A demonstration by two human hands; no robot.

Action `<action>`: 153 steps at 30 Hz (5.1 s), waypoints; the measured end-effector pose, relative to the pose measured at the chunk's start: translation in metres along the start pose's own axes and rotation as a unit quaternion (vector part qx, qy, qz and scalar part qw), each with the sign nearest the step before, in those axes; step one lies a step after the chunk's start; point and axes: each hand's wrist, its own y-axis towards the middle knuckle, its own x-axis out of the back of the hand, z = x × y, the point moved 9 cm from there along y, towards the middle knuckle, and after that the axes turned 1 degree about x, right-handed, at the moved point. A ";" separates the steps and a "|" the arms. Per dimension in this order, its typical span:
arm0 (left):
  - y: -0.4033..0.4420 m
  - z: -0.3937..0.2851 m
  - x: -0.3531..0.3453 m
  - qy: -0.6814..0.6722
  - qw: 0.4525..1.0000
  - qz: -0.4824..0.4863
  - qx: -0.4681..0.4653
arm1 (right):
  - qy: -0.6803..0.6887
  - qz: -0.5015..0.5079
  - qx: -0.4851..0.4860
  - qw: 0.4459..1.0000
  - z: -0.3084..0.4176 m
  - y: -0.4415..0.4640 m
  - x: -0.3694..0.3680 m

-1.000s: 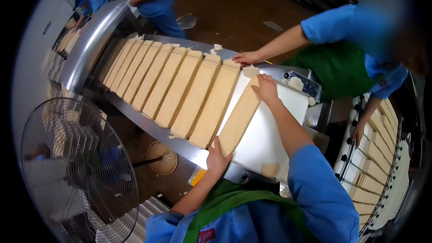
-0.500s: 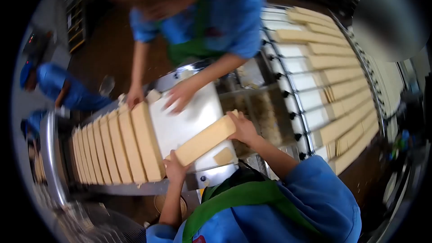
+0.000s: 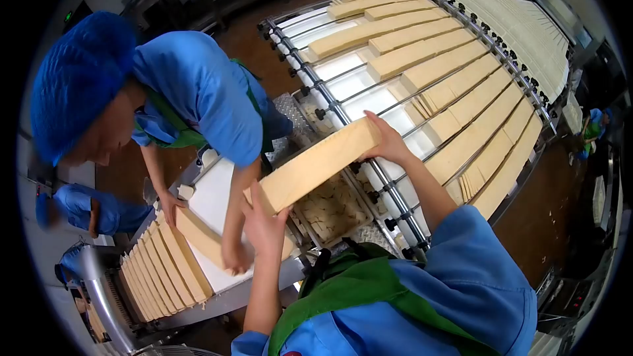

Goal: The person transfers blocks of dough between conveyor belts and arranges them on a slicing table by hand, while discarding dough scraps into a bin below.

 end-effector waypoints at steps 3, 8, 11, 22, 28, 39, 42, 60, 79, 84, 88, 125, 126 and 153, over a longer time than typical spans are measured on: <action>0.014 -0.050 -0.003 0.030 0.995 -0.022 -0.096 | 0.133 -0.060 -0.042 0.988 -0.057 0.007 0.012; 0.041 -0.099 -0.028 0.021 0.995 0.034 -0.093 | -0.132 -0.009 -0.290 0.948 -0.128 0.023 0.032; 0.050 -0.101 -0.048 -0.044 0.993 0.059 -0.095 | -0.139 0.029 -0.319 0.937 -0.138 0.028 0.045; 0.042 -0.143 -0.125 -0.217 0.965 0.136 -0.059 | -0.229 0.032 -0.225 0.947 -0.066 0.006 0.023; 0.036 -0.133 -0.125 -0.258 0.957 0.122 -0.047 | -0.072 -0.029 -0.033 0.996 -0.005 -0.004 -0.026; -0.039 -0.214 -0.147 -0.255 0.926 0.190 -0.204 | 0.016 -0.103 -0.247 0.963 -0.066 -0.076 0.061; -0.033 -0.215 -0.192 -0.255 0.921 0.271 -0.116 | -0.134 -0.013 -0.295 0.946 -0.094 -0.076 0.047; -0.028 -0.211 -0.252 -0.549 0.718 0.420 0.084 | -0.424 -0.152 -0.207 0.868 -0.128 -0.097 0.120; -0.195 0.209 -0.011 -0.176 0.892 -0.271 0.317 | -0.268 0.061 0.151 0.949 0.018 -0.066 -0.097; -0.273 0.368 0.022 -0.049 0.821 -0.302 0.482 | -0.300 0.102 0.155 0.936 0.012 -0.063 -0.104; -0.264 0.423 0.055 -0.068 0.812 -0.322 0.481 | -0.357 0.100 0.069 0.926 0.020 -0.060 -0.113; -0.161 0.444 0.052 -0.018 0.949 0.087 0.303 | 0.178 0.292 0.026 0.939 0.158 0.082 -0.508; -0.156 0.440 0.049 -0.011 0.959 0.103 0.265 | 0.164 0.276 -0.003 0.947 0.116 0.074 -0.482; -0.004 0.100 0.019 -0.004 0.990 0.018 0.139 | -0.116 0.028 0.024 0.993 0.103 0.020 -0.079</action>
